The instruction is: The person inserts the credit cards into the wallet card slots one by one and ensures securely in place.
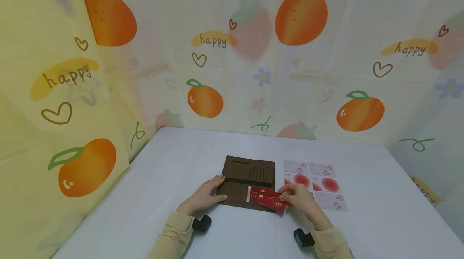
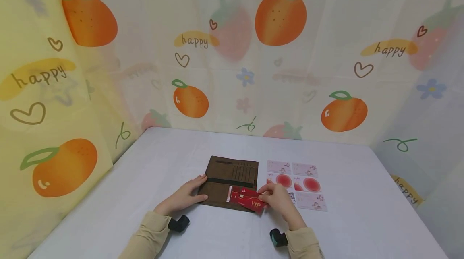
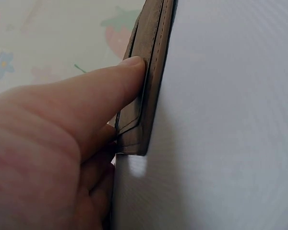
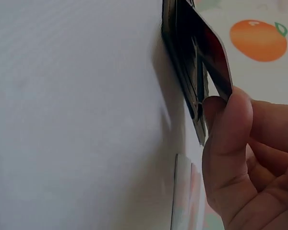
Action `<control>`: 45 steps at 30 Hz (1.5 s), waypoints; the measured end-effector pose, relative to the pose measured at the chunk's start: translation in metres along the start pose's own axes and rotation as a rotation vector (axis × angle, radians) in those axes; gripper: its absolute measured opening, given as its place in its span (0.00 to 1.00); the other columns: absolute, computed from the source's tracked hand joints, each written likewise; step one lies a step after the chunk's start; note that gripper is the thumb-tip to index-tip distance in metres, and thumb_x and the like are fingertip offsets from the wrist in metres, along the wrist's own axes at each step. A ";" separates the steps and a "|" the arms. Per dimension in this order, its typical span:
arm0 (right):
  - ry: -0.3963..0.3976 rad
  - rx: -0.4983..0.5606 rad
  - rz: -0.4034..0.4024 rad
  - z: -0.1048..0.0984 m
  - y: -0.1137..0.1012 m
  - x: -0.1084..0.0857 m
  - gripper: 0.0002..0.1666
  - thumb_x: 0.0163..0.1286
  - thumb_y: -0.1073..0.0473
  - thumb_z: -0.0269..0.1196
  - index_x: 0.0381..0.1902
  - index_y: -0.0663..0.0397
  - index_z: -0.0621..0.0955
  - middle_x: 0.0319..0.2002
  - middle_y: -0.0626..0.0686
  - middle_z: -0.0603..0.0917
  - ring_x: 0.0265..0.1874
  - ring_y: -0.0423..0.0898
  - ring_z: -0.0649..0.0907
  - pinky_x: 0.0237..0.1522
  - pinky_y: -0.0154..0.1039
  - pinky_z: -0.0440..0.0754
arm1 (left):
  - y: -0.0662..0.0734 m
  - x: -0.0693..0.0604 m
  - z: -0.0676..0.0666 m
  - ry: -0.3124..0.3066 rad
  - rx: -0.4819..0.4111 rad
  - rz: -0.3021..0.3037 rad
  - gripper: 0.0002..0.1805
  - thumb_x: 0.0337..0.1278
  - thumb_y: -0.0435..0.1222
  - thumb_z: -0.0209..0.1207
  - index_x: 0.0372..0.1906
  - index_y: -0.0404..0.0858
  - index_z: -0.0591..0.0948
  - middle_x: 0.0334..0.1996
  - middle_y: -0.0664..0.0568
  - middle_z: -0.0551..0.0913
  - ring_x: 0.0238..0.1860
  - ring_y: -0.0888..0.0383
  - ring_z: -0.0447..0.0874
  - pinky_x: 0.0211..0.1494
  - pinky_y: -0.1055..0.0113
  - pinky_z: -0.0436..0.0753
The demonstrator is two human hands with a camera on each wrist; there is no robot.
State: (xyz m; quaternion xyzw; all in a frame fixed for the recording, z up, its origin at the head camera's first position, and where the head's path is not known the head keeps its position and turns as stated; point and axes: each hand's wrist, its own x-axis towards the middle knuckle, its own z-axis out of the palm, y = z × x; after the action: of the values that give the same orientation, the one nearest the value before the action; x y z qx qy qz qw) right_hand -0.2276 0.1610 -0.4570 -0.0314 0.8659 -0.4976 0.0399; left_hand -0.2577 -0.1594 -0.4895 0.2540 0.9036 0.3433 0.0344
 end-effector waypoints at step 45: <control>0.007 -0.025 0.041 0.000 0.007 -0.015 0.24 0.58 0.69 0.64 0.53 0.72 0.74 0.32 0.53 0.81 0.31 0.47 0.78 0.35 0.40 0.81 | -0.006 0.001 0.001 -0.014 -0.005 -0.037 0.39 0.59 0.51 0.56 0.68 0.32 0.60 0.69 0.42 0.56 0.69 0.44 0.48 0.67 0.46 0.50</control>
State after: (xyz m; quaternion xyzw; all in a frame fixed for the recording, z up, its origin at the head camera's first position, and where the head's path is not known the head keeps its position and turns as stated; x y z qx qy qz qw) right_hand -0.2129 0.1658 -0.4624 -0.0124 0.8727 -0.4858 0.0467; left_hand -0.2604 -0.1617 -0.4941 0.2394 0.9070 0.3433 0.0480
